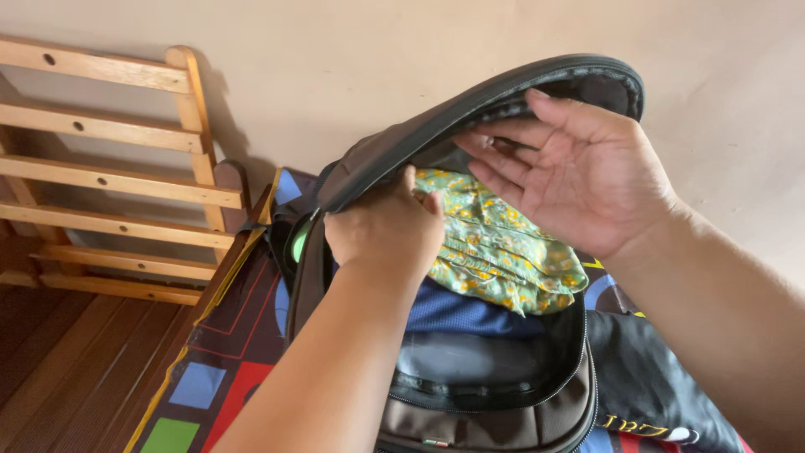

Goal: The person folds a black shirt and places it inside the main compartment of a backpack along with a blue blanket and a floral-patterned item, then zips the compartment closed.

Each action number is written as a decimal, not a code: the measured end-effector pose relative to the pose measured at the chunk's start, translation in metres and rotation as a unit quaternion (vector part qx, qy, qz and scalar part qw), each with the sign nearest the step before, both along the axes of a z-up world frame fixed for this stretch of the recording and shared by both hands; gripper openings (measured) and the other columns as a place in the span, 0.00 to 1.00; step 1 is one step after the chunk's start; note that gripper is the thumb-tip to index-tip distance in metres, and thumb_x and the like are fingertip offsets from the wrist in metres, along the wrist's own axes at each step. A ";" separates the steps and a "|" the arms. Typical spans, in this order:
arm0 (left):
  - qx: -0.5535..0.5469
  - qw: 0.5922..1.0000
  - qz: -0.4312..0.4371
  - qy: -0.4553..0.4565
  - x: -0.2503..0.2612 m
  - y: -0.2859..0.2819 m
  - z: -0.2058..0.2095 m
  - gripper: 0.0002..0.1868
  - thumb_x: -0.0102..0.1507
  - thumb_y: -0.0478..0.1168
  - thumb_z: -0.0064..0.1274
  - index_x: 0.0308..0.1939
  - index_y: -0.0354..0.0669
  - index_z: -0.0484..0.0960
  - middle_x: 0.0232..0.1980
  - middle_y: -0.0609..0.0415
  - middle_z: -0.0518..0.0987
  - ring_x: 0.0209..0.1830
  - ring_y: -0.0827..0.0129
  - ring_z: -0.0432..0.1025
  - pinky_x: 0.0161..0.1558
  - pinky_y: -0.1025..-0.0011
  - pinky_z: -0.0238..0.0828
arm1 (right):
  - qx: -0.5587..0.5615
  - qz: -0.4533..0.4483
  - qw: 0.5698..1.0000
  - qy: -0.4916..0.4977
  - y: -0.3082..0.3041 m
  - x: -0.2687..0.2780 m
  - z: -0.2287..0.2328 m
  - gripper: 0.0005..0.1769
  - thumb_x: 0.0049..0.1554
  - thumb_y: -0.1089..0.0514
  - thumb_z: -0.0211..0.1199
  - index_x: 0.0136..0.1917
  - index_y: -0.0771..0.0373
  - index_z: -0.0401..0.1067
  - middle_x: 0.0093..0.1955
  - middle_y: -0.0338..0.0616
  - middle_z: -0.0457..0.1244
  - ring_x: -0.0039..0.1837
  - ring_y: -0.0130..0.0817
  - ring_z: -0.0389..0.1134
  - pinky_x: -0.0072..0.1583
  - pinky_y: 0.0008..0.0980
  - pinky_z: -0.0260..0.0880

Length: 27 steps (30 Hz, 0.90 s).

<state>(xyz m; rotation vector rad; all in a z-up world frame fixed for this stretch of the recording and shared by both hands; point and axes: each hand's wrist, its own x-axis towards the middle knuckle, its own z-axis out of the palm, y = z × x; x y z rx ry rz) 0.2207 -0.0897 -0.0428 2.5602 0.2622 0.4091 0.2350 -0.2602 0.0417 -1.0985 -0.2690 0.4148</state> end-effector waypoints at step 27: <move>-0.004 0.987 -0.042 -0.153 -0.002 0.007 -0.047 0.25 0.70 0.50 0.40 0.69 0.47 0.73 0.72 0.48 0.70 0.74 0.53 0.61 0.70 0.51 0.52 | -0.687 0.023 0.634 -0.354 -0.059 -0.001 -0.157 0.18 0.64 0.52 0.49 0.62 0.56 0.73 0.60 0.45 0.68 0.62 0.42 0.67 0.64 0.41 0.64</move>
